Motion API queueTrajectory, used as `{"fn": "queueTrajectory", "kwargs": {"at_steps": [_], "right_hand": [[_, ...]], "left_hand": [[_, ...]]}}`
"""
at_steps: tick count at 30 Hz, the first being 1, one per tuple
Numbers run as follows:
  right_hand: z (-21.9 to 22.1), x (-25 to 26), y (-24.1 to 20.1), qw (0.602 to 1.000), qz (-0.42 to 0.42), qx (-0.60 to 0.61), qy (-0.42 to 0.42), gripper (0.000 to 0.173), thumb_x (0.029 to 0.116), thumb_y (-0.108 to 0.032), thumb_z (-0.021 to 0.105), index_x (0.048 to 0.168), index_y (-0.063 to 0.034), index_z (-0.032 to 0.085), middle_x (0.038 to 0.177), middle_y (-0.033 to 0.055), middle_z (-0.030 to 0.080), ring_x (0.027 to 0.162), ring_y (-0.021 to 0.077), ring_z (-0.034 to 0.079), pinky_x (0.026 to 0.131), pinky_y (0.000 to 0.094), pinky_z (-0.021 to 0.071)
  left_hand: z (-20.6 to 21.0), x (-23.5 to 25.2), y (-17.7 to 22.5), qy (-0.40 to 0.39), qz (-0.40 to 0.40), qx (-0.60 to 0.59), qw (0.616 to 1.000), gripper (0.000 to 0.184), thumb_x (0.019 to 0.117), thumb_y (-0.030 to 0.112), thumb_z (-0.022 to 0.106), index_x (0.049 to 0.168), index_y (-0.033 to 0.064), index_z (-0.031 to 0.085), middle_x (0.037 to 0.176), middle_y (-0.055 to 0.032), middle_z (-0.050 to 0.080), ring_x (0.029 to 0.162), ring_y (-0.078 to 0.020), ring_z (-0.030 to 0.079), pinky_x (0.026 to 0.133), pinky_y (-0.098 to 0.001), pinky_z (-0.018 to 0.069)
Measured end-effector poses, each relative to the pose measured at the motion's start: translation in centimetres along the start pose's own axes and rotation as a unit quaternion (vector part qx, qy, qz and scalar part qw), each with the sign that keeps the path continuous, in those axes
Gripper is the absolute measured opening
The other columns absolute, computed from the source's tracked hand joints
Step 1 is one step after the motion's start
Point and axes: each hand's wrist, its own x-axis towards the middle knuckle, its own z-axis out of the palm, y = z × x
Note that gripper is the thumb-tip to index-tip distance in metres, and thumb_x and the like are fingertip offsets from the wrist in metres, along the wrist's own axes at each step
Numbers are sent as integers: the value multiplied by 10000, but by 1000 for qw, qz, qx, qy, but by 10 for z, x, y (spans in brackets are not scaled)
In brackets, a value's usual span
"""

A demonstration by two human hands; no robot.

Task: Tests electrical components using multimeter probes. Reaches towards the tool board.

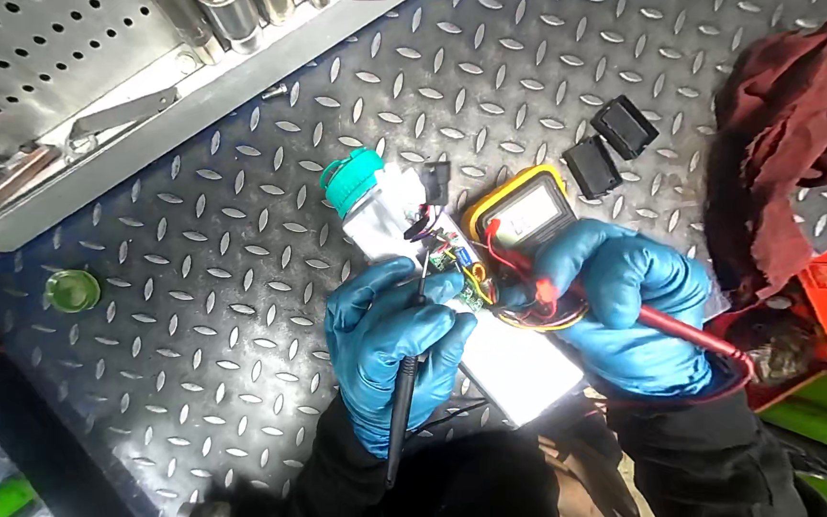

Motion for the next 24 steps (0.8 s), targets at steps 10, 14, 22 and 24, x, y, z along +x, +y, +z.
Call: {"fn": "queueTrajectory", "kwargs": {"at_steps": [10, 14, 22, 24], "right_hand": [[-6, 1, -4, 998, 43, 15, -34, 160, 850, -185, 768, 910, -168, 621, 1107, 21, 639, 1024, 157, 649, 844, 288, 578], [-1, 2, -12, 989, 31, -140, -39, 356, 740, -181, 897, 871, -174, 566, 1116, 31, 640, 1075, 170, 620, 868, 288, 544], [-2, 10, -13, 978, -2, -207, -37, 263, 771, 12, 788, 796, -104, 553, 972, 77, 705, 988, 190, 686, 840, 310, 579], [-2, 12, -13, 977, -3, -208, -43, 247, 777, 22, 775, 789, -98, 558, 952, 73, 703, 972, 184, 685, 822, 302, 578]], "left_hand": [[5, 8, 5, -14, 20, 48, 999, 266, 836, 161, 830, 1013, 218, 640, 1058, 37, 774, 1157, -186, 670, 1069, -421, 455], [7, 10, 7, -19, 19, 56, 998, 246, 851, 175, 821, 1026, 191, 647, 1049, 19, 771, 1103, -156, 683, 1014, -389, 473], [8, 12, 9, -26, 12, 85, 996, 294, 829, 201, 836, 1023, 193, 616, 973, 19, 771, 1036, -153, 700, 993, -398, 486], [8, 12, 10, -19, 5, 79, 997, 283, 834, 184, 827, 1033, 194, 626, 982, 16, 772, 1044, -160, 694, 984, -384, 493]]}}
